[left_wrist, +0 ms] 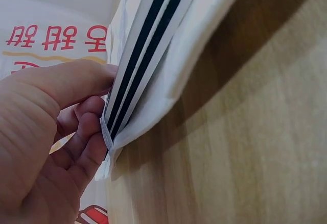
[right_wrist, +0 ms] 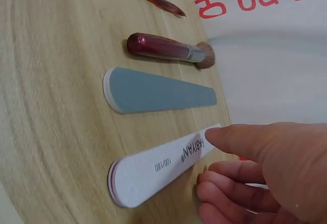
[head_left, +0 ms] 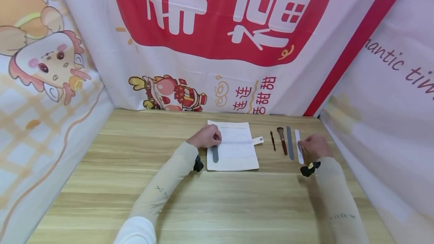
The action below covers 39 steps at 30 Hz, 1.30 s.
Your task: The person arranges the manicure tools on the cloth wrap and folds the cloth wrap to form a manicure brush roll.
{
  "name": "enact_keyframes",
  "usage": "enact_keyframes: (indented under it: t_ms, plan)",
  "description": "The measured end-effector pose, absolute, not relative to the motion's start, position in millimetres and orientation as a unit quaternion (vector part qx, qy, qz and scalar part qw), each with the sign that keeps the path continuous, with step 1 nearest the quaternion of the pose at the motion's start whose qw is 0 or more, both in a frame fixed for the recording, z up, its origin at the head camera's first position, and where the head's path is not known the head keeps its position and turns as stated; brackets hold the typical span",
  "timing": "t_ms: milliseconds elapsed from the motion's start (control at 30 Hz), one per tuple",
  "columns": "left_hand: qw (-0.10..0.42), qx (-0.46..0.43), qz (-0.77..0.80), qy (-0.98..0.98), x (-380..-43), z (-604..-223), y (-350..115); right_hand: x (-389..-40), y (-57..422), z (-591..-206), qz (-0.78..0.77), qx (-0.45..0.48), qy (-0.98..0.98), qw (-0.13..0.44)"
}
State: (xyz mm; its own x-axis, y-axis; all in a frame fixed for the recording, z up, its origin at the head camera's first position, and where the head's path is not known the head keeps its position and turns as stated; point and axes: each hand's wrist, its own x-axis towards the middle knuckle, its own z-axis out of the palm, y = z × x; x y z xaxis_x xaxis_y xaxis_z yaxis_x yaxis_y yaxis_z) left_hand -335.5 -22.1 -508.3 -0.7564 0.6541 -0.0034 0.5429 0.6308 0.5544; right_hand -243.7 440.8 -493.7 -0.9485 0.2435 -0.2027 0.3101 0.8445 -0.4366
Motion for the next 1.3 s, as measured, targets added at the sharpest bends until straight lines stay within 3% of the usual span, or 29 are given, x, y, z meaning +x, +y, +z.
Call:
enact_keyframes:
  t_ms: [333, 533, 767, 1300]
  plan:
    - [0.112, 0.316, 0.28, 0.9, -337, -509, -22, -258, 434, -490, -0.227, 0.166, 0.955, 0.095]
    - [0.112, 0.318, 0.29, 0.896, -336, -511, -23, -261, 436, -490, -0.319, 0.224, 0.911, 0.135]
    - [0.106, 0.32, 0.291, 0.895, -336, -514, -23, -266, 448, -497, -0.357, 0.26, 0.888, 0.132]
    - [0.111, 0.313, 0.3, 0.894, -339, -517, -26, -255, 450, -461, -0.446, 0.167, 0.864, 0.163]
